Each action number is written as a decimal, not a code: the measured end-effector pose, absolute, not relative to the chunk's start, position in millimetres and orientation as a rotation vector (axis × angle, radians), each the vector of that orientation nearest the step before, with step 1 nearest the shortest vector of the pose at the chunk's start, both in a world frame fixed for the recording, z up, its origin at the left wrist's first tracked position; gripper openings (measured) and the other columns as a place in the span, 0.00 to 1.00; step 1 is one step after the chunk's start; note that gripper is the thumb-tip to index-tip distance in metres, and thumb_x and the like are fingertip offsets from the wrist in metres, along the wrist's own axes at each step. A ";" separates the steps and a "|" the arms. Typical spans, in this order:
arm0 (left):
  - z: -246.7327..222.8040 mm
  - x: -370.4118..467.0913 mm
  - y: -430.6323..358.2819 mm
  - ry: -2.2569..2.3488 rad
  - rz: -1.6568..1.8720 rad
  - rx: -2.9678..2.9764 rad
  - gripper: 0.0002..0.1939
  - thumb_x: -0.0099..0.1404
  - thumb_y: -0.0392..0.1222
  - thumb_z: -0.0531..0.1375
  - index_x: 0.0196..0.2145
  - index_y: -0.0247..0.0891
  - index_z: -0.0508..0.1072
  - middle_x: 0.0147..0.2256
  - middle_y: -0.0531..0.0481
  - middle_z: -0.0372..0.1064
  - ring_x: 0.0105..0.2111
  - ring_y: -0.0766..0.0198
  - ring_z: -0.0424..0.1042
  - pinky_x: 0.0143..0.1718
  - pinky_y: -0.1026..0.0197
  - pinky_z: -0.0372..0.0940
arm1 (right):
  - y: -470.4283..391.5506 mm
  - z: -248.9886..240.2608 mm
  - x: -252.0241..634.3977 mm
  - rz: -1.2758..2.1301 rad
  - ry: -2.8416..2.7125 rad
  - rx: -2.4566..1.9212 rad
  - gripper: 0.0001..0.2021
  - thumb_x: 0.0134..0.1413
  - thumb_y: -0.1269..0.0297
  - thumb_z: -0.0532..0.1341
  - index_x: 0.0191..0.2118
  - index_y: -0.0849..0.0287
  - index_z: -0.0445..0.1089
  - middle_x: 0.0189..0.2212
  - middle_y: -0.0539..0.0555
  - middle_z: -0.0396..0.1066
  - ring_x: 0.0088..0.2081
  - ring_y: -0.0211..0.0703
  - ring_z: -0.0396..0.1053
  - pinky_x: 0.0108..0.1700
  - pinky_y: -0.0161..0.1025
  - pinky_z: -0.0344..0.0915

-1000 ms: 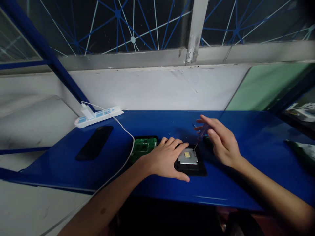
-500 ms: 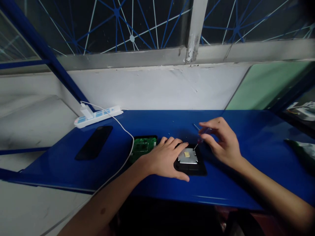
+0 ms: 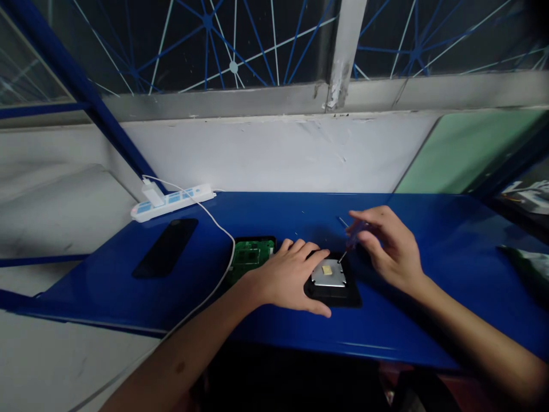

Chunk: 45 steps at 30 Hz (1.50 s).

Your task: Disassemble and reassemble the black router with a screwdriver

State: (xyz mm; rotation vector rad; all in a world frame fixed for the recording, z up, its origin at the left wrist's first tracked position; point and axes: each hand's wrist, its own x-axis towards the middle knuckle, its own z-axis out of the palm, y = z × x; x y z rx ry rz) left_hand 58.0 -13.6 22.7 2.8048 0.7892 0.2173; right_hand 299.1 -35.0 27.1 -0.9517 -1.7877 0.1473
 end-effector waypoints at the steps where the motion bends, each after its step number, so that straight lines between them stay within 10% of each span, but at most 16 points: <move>1: 23.2 57.9 -13.7 0.791 0.208 2.803 0.55 0.52 0.75 0.62 0.67 0.38 0.55 0.61 0.41 0.61 0.57 0.44 0.60 0.59 0.46 0.52 | -35.9 27.4 298.7 0.169 -1.795 -0.952 0.19 0.66 0.68 0.56 0.60 0.47 0.67 0.45 0.55 0.72 0.40 0.43 0.75 0.43 0.47 0.74; 5: 24.3 57.4 -13.6 0.794 0.180 2.795 0.55 0.53 0.75 0.61 0.67 0.40 0.54 0.62 0.42 0.60 0.58 0.45 0.60 0.59 0.46 0.51 | -38.6 26.8 294.7 0.268 -1.775 -0.976 0.25 0.67 0.70 0.54 0.67 0.43 0.58 0.54 0.54 0.73 0.46 0.43 0.77 0.48 0.47 0.75; 12: 21.9 57.5 -12.6 0.781 0.188 2.802 0.54 0.54 0.75 0.60 0.67 0.39 0.54 0.61 0.41 0.60 0.58 0.44 0.60 0.59 0.46 0.52 | -35.0 31.2 294.0 0.110 -1.814 -0.962 0.22 0.62 0.70 0.62 0.60 0.46 0.68 0.33 0.50 0.71 0.35 0.41 0.73 0.38 0.42 0.73; 26: 22.5 57.8 -13.6 0.786 0.205 2.820 0.53 0.53 0.74 0.63 0.66 0.40 0.56 0.59 0.41 0.62 0.56 0.45 0.61 0.57 0.47 0.54 | -34.8 30.4 296.4 0.130 -1.765 -1.082 0.11 0.60 0.63 0.64 0.48 0.52 0.71 0.34 0.50 0.69 0.31 0.39 0.72 0.37 0.42 0.72; 36: 27.2 58.2 -9.1 0.817 0.298 2.806 0.55 0.52 0.78 0.60 0.65 0.37 0.59 0.61 0.39 0.62 0.58 0.42 0.61 0.59 0.44 0.53 | -33.2 26.4 297.1 0.064 -1.794 -1.020 0.21 0.62 0.69 0.61 0.59 0.49 0.66 0.35 0.51 0.71 0.34 0.41 0.73 0.39 0.45 0.75; 45: 35.7 54.1 11.3 1.222 0.931 2.742 0.14 0.69 0.43 0.53 0.50 0.40 0.70 0.48 0.46 0.72 0.48 0.53 0.68 0.48 0.50 0.60 | -29.2 16.2 295.6 0.155 -1.642 -1.104 0.12 0.59 0.63 0.65 0.48 0.53 0.66 0.41 0.54 0.76 0.37 0.43 0.79 0.40 0.43 0.78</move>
